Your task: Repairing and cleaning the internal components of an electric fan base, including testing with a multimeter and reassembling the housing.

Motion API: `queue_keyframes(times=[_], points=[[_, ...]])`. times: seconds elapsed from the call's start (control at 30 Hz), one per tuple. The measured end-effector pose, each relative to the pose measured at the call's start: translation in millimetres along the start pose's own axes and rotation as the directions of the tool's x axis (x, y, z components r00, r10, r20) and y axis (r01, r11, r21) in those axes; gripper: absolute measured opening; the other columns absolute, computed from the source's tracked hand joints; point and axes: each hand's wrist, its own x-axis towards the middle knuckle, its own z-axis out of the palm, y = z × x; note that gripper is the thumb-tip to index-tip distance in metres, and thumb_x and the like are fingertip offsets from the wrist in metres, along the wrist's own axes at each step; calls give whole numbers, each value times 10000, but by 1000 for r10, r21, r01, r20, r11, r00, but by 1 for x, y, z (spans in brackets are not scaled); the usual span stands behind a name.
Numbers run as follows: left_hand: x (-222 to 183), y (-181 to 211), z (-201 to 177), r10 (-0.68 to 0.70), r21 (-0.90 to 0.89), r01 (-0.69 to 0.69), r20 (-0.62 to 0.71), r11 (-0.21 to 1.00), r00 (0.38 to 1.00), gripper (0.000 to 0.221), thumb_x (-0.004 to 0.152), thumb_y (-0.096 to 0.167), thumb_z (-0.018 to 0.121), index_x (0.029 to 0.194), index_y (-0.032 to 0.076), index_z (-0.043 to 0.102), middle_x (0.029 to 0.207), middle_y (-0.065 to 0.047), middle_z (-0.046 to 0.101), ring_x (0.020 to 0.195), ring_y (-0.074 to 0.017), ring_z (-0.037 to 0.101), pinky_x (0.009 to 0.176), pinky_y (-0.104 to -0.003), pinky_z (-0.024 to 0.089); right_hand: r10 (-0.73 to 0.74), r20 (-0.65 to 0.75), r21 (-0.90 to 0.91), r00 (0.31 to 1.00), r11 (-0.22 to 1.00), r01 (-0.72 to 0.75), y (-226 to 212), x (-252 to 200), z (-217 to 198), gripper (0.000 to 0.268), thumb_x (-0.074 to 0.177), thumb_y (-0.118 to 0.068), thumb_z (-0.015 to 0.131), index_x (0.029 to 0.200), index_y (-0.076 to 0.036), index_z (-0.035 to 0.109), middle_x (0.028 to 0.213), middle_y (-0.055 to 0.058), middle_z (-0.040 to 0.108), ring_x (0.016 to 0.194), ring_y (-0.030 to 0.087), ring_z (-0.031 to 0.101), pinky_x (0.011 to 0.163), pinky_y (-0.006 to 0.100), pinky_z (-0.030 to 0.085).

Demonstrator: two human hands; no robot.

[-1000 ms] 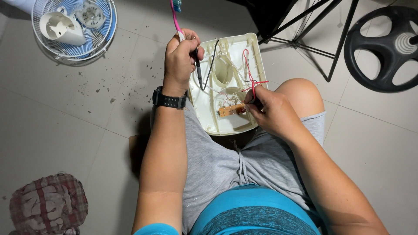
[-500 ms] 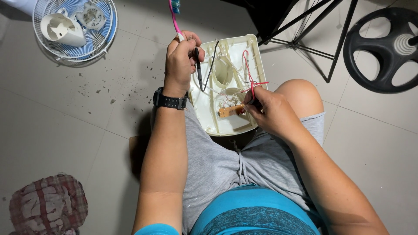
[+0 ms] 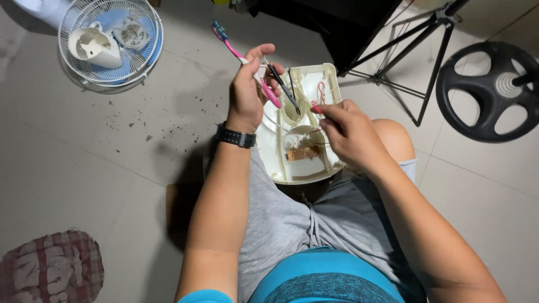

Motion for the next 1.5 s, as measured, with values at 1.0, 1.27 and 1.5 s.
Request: queue_keyframes(times=[1.0,1.27,1.5], points=[[4,-23,-11,58,93,-55,-31,994,998,525,1144,360,507,1578,87,614,1114,-225,814,707,-232,792,421,-209,494,82,66,401,994,910,-102,34,81,52,162,1038,-124,890,1187,-101,831,847,35,777,790,120,686,744,280,553],[2,17,-10,58,207,-28,-138,978,989,639,1121,244,466,1688,-47,509,1157,-132,766,696,-69,580,468,-196,363,-59,-148,283,987,954,100,6,154,-24,93,1125,-11,730,1152,-86,682,960,-12,692,823,89,575,753,254,505],[-9,29,1,147,256,-72,-289,964,946,276,1108,243,612,1242,30,726,719,69,512,558,-29,379,469,-224,298,-246,235,-181,940,939,291,37,165,-25,200,1034,-10,832,1234,-4,839,1017,134,764,751,300,674,713,444,574]])
